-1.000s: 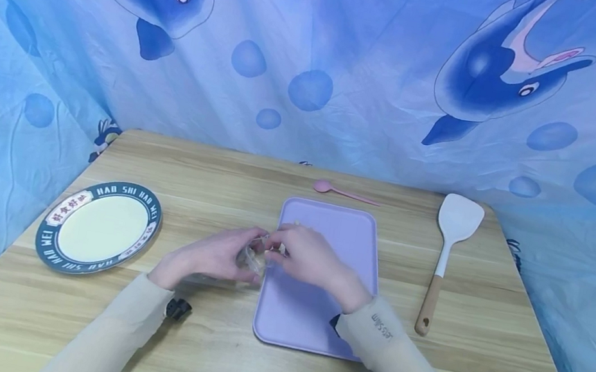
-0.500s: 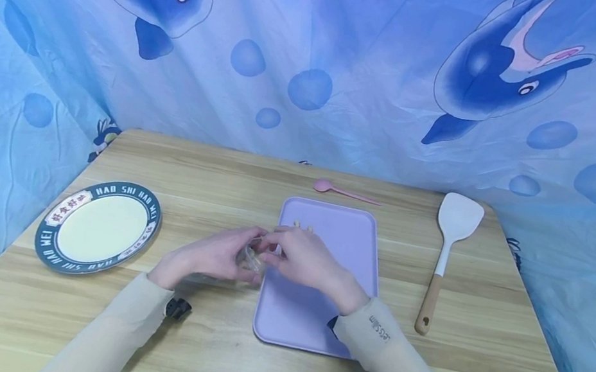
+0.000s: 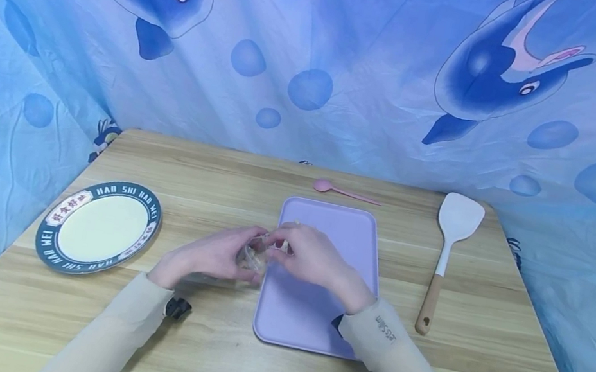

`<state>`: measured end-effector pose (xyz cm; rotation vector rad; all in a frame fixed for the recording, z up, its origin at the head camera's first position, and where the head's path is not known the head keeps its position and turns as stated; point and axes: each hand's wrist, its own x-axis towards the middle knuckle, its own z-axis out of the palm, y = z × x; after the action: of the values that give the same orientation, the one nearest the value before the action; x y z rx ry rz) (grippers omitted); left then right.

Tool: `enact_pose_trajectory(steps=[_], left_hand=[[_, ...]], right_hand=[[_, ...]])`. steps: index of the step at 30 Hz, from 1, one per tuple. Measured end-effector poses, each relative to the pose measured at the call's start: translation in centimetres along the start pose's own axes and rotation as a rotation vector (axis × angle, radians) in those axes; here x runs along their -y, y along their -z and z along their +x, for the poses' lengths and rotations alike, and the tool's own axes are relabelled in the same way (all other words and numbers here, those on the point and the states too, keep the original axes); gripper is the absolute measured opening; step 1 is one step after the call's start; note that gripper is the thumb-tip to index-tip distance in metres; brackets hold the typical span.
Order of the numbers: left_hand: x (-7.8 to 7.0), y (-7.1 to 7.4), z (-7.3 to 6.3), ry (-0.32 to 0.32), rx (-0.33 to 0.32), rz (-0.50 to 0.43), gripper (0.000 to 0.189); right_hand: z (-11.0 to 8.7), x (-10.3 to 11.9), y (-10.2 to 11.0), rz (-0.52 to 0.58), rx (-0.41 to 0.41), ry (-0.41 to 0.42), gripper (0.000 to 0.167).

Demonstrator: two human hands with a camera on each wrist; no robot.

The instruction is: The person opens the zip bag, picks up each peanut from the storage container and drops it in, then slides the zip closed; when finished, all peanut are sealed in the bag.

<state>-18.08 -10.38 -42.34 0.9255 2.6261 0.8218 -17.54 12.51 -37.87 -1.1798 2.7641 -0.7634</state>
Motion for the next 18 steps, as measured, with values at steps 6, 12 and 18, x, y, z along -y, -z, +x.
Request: enact_pose_trajectory(steps=[6, 12, 18], left_hand=[[0.1, 0.1, -0.1, -0.008, -0.009, 0.002, 0.084], [0.0, 0.1, -0.2, -0.002, -0.007, -0.028, 0.083], [0.0, 0.1, -0.2, -0.008, -0.015, -0.026, 0.081]], right_hand=[[-0.4, -0.9, 0.9, 0.002, -0.017, -0.026, 0.015], [-1.1, -2.0, 1.7, 0.013, -0.048, -0.057, 0.014], [-1.8, -3.2, 2.2, 0.022, -0.065, -0.073, 0.014]])
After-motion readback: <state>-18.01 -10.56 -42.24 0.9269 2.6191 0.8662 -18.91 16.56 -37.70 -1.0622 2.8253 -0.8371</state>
